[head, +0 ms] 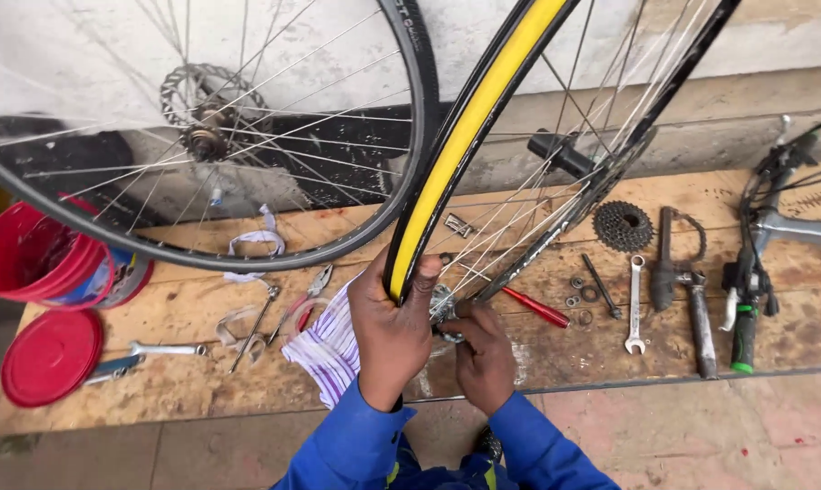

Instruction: Cleaning a bicycle brake rotor and wheel rim using a cloth and a screwdriver

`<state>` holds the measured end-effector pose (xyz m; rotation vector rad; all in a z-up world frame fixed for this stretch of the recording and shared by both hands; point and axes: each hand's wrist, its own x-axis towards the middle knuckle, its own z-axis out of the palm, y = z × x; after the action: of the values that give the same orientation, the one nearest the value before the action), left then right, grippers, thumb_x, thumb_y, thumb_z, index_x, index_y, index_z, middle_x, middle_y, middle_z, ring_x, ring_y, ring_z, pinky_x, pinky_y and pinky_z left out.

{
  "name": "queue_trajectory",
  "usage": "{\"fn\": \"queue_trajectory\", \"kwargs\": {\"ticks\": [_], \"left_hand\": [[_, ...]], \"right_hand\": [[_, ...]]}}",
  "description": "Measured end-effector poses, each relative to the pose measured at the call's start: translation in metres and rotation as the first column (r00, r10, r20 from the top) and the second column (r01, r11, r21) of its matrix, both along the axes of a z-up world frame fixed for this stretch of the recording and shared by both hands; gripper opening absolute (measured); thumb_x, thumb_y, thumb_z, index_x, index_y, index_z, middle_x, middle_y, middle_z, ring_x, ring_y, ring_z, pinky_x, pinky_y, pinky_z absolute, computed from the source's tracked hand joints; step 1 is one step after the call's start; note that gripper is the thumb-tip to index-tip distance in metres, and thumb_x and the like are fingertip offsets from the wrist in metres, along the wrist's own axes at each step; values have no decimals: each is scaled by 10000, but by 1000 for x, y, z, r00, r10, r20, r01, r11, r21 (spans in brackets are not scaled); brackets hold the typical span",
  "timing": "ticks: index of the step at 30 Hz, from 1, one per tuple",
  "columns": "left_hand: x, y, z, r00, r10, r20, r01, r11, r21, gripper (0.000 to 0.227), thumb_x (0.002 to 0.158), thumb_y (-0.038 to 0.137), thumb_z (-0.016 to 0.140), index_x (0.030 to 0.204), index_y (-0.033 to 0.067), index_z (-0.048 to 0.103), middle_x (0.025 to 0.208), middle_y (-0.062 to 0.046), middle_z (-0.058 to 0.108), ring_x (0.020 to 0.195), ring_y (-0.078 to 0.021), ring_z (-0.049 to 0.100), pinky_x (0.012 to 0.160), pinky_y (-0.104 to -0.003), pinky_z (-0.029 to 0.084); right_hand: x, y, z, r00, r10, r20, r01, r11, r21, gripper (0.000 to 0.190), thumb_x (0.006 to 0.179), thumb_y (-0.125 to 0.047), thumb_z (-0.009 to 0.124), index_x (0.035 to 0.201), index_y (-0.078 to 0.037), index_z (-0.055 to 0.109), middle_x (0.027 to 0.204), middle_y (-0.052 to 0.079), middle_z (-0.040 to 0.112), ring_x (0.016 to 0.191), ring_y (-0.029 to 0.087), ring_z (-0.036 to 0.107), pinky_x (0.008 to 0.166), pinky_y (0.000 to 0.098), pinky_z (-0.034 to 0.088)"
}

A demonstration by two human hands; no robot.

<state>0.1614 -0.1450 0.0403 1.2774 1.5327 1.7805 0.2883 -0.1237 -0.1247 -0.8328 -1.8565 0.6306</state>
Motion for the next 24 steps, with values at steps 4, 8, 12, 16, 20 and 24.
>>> {"fn": "queue_trajectory", "kwargs": {"ticks": [4, 8, 12, 16, 20, 24], "left_hand": [[-3, 6, -4, 999, 16, -38, -16, 1000, -5, 312, 913, 399, 620, 831, 102, 670, 633, 39, 536, 603, -76, 486, 534, -251, 392], [-8, 10, -9, 999, 50, 6, -50, 999, 10, 259, 912, 313, 644, 923, 60, 698, 767, -21, 683, 736, -120, 644, 631, -279, 537], [-4, 9, -4, 999, 49, 25, -48, 999, -18, 258, 913, 306, 647, 887, 55, 700, 710, -4, 643, 698, -108, 607, 603, -265, 500], [-1, 9, -11, 998, 57, 2, -57, 998, -10, 258, 935, 317, 637, 815, 89, 649, 626, 39, 488, 610, -68, 436, 532, -256, 352], [6, 12, -1, 997, 72, -19, -72, 997, 1, 188, 914, 240, 651, 927, 58, 699, 777, -43, 703, 770, -150, 677, 667, -306, 569], [10, 9, 1, 993, 121, -13, -122, 991, -48, 264, 907, 330, 651, 916, 73, 711, 685, 16, 611, 659, -81, 538, 558, -254, 431]], "right_hand": [[2, 9, -32, 995, -98, -13, 95, 988, -119, 436, 709, 100, 435, 998, -54, 722, 1125, 159, 638, 1174, 351, 587, 919, 473, 540], [-1, 9, -34, 991, -135, -22, 131, 981, -142, 482, 589, 159, 425, 897, -88, 702, 1006, 132, 648, 1041, 335, 597, 856, 441, 519], [3, 1, -48, 988, -143, 53, 149, 981, -125, 444, 621, 138, 428, 883, -74, 717, 1068, 135, 637, 1141, 340, 590, 917, 467, 539], [2, 10, -32, 992, -127, 18, 125, 991, 50, 374, 612, 184, 414, 808, -9, 666, 1062, 168, 657, 1060, 368, 609, 811, 472, 560], [3, 1, -24, 994, -102, 41, 100, 993, 68, 307, 737, 123, 438, 843, -19, 689, 954, 159, 609, 918, 345, 584, 693, 454, 506], [13, 14, -48, 992, -91, 90, 85, 994, 74, 290, 725, 167, 486, 821, -10, 695, 1068, 174, 668, 1019, 372, 613, 744, 492, 575]]}}
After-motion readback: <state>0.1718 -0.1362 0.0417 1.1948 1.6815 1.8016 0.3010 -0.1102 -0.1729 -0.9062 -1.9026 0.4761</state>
